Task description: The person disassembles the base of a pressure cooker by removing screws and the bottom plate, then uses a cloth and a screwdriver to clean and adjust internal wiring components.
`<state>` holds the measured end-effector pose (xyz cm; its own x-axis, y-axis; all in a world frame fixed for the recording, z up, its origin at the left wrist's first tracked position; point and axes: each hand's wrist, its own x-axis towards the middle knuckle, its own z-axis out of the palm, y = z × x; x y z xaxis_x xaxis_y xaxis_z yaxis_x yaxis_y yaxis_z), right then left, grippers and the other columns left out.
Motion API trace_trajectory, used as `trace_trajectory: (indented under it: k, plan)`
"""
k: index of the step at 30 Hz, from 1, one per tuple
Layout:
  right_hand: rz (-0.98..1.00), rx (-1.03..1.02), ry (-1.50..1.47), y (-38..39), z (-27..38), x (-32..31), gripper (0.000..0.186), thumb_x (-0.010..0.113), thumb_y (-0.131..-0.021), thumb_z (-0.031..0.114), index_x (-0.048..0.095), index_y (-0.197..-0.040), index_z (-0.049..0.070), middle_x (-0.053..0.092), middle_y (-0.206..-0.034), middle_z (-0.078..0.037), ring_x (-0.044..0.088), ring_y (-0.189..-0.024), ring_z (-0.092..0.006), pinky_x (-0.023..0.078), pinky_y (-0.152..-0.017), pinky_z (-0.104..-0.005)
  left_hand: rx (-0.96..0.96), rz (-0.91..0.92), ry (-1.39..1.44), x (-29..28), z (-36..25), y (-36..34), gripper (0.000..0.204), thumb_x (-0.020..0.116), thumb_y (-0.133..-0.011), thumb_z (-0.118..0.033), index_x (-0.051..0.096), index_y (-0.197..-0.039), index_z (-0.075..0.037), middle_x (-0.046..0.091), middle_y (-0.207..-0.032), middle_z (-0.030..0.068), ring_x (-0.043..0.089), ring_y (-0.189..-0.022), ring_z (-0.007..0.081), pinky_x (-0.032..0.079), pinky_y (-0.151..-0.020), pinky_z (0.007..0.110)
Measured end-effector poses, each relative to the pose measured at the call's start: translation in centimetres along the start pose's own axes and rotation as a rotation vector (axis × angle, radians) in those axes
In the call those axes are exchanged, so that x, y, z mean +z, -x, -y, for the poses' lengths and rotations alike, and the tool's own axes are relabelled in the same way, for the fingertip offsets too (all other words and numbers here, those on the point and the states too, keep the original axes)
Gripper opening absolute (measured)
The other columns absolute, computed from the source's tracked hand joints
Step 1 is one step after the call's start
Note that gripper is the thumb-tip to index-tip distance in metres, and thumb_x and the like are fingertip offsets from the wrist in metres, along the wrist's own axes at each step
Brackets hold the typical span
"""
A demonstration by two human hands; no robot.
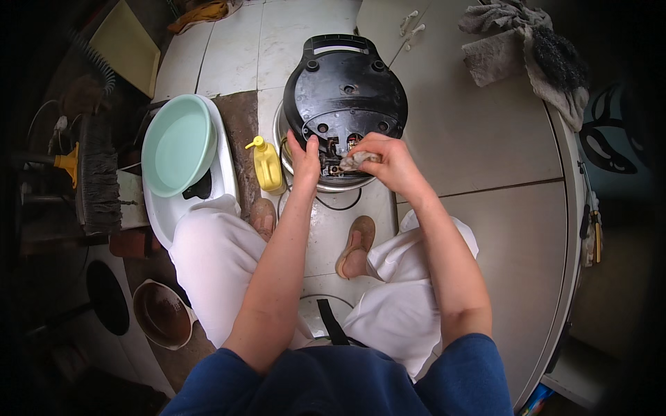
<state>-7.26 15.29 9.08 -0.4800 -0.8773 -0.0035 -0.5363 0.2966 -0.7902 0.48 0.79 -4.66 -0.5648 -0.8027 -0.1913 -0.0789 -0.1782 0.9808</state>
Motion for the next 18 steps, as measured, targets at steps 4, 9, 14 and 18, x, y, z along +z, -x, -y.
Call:
trace_trajectory:
  k: [4,9,14,18]
  plan:
    - [0.024,-0.199,0.305,-1.1,-0.3,2.3,0.028,0.072,-0.065,-0.003,0.07,-0.091,0.006,0.061,-0.091,-0.008,0.057,-0.089,-0.0263,0.049,-0.077,-0.0366,0.009,0.0,0.0,0.1,0.2,-0.1,0.081,0.055,-0.089,-0.037,0.013,-0.15,-0.004,0.035,-0.139,0.0317,0.04,-0.128,0.042,0.031,-0.108,0.043]
    - [-0.029,-0.364,0.555,-2.0,-0.4,4.6,0.008,0.066,-0.071,0.007,0.069,-0.077,0.004,0.056,-0.091,-0.005,0.056,-0.087,-0.0237,0.05,-0.071,-0.037,0.003,-0.005,0.009,0.2,0.4,-0.2,0.08,0.056,-0.089,-0.037,0.015,-0.149,-0.003,0.035,-0.139,0.0317,0.039,-0.128,0.0425,0.032,-0.107,0.043]
    - [0.177,-0.457,0.72,-2.1,-0.4,3.0,0.01,0.062,-0.074,0.011,0.065,-0.07,0.003,0.053,-0.092,-0.003,0.053,-0.092,-0.0213,0.054,-0.07,-0.0343,0.038,-0.023,0.003,-0.1,0.5,-0.5,0.08,0.057,-0.087,-0.035,0.017,-0.148,-0.001,0.036,-0.139,0.0321,0.04,-0.128,0.0424,0.032,-0.107,0.043]
    - [0.1,-0.464,0.77,-1.4,-1.0,3.4,0.011,0.061,-0.073,0.012,0.063,-0.067,0.003,0.052,-0.09,-0.005,0.053,-0.091,-0.0222,0.054,-0.069,-0.0348,0.039,-0.013,-0.022,0.2,0.1,0.1,0.079,0.056,-0.087,-0.033,0.017,-0.148,0.0,0.038,-0.138,0.032,0.041,-0.127,0.0426,0.031,-0.107,0.043]
